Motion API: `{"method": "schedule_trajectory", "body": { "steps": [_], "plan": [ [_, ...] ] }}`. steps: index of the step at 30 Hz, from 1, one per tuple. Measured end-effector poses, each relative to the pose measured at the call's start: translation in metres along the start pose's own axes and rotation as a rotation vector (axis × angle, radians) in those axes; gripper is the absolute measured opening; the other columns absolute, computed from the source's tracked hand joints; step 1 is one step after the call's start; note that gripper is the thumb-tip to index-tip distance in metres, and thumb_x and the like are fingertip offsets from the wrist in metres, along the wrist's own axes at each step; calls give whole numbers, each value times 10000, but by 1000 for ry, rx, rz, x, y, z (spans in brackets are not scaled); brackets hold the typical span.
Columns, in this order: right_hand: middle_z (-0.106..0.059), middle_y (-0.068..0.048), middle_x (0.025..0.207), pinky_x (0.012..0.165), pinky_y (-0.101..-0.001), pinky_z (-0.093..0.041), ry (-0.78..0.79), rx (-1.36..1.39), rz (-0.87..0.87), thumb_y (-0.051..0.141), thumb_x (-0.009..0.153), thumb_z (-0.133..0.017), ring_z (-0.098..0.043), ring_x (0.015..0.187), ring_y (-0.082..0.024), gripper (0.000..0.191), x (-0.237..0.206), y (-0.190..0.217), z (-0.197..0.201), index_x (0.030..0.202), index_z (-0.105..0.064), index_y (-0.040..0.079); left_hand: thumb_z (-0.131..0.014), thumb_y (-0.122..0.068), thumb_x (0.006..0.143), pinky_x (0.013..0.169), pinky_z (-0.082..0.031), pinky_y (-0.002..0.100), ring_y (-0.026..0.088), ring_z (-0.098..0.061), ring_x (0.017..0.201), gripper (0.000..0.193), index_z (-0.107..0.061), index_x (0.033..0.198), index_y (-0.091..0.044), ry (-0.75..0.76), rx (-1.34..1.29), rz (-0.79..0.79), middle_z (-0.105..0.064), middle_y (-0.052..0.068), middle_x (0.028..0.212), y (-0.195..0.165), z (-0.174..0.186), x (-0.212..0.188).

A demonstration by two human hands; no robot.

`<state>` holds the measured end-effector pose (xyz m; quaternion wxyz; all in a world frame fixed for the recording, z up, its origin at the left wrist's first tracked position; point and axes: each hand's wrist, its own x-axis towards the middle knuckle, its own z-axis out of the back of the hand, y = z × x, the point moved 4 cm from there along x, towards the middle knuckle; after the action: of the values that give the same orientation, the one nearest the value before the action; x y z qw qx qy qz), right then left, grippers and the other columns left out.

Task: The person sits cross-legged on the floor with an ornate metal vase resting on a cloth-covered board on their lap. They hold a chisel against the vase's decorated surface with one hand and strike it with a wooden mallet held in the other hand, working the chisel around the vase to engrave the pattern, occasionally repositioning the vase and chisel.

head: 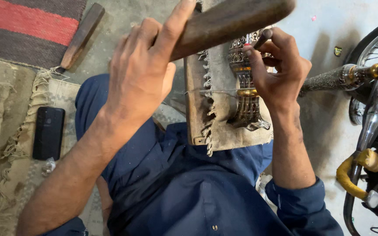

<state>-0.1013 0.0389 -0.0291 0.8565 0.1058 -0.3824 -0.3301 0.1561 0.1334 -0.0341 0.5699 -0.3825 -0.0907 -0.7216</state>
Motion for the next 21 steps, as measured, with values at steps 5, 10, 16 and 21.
{"method": "schedule_trajectory", "body": {
  "steps": [5,10,16,21],
  "plan": [
    [-777,-146,1094,881,-296,-651,19,7,-9,-48,1134,-748,-802,1047,-199,281,0,1,0,1335,-555,-13,-661,60,936,911,-444,425,270,-557,986,769,-398,1597,-231,12,-42,36,-490,55,1028,0,1,0],
    [-781,-135,1091,873,-282,-696,44,33,-38,-28,1139,-765,-795,1015,-182,278,2,4,-1,1336,-570,-16,-659,65,941,932,-457,436,272,-575,1003,755,-413,1586,-241,-24,-76,37,-502,53,1031,-1,2,1],
    [-751,-156,1111,877,-304,-669,51,46,-15,-72,1085,-739,-764,1043,-201,324,6,12,-1,1339,-540,-47,-682,54,940,926,-450,420,253,-573,1005,728,-438,1557,-246,-31,-69,61,-510,47,1028,2,0,-1],
    [-744,-162,1110,843,-301,-646,73,71,-56,-124,1057,-698,-752,1039,-209,365,6,14,0,1366,-515,-61,-672,32,979,922,-422,402,224,-562,989,723,-432,1585,-277,-24,86,14,-498,24,1025,7,-5,-3]
  ]
}}
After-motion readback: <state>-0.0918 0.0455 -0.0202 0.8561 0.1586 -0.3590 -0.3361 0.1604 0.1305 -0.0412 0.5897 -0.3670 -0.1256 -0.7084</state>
